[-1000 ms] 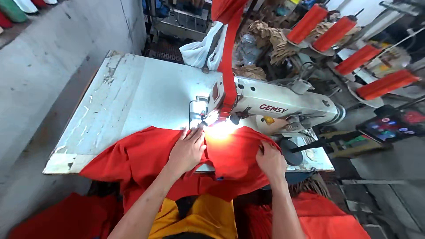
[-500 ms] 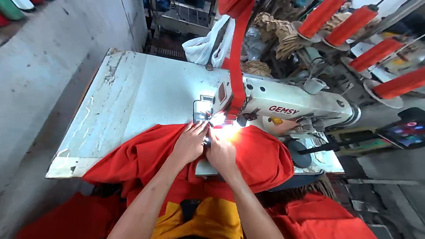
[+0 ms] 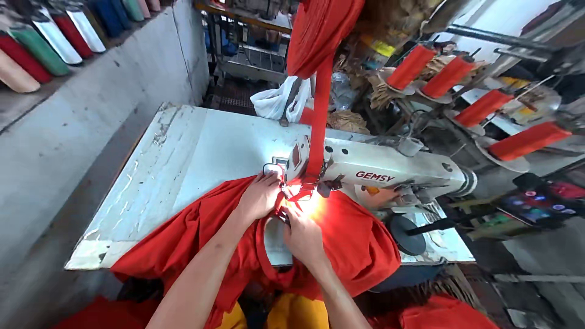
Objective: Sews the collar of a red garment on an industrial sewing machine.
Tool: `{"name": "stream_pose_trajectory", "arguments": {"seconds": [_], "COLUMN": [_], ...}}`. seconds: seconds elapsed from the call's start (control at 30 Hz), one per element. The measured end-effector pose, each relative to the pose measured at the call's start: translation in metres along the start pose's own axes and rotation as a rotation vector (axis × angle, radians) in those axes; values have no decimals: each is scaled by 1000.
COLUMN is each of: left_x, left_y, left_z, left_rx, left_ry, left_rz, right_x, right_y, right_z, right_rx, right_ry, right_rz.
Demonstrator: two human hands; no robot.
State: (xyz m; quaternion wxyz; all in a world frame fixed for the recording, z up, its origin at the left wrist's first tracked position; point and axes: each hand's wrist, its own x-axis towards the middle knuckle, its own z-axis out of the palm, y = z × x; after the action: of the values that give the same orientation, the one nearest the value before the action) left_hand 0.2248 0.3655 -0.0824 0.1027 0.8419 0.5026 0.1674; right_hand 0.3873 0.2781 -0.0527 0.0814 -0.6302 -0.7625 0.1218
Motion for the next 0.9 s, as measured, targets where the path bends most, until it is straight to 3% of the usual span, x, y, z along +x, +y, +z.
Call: {"name": "stream_pose_trajectory", "arguments": {"seconds": [0.1, 0.2, 0.27, 0.43, 0.57, 0.8, 0.9], "left_x": [-9, -33, -49, -71, -69, -64, -59], "left_y": [25, 66, 75, 64, 64, 68, 68], "left_z": [-10, -21, -9, 7, 11, 9, 11], "left_rx": [-19, -457, -668, -239, -120, -4, 41], "left_ry": [126, 355, 354, 284, 229, 86, 116], "left_rz": [-224, -433, -466, -288, -234, -258, -262], "right_x": [9, 15, 18, 21, 15, 16, 19], "right_y": [5, 12, 14, 44, 51, 46, 40], "right_z": [-5, -3, -5, 8, 17, 21, 18], "right_rx": [29, 90, 151, 235, 150, -8, -36], "right_ry": [-5, 43, 39, 241, 287, 305, 304], "right_rz": [9, 46, 106, -108, -234, -251, -234]}}
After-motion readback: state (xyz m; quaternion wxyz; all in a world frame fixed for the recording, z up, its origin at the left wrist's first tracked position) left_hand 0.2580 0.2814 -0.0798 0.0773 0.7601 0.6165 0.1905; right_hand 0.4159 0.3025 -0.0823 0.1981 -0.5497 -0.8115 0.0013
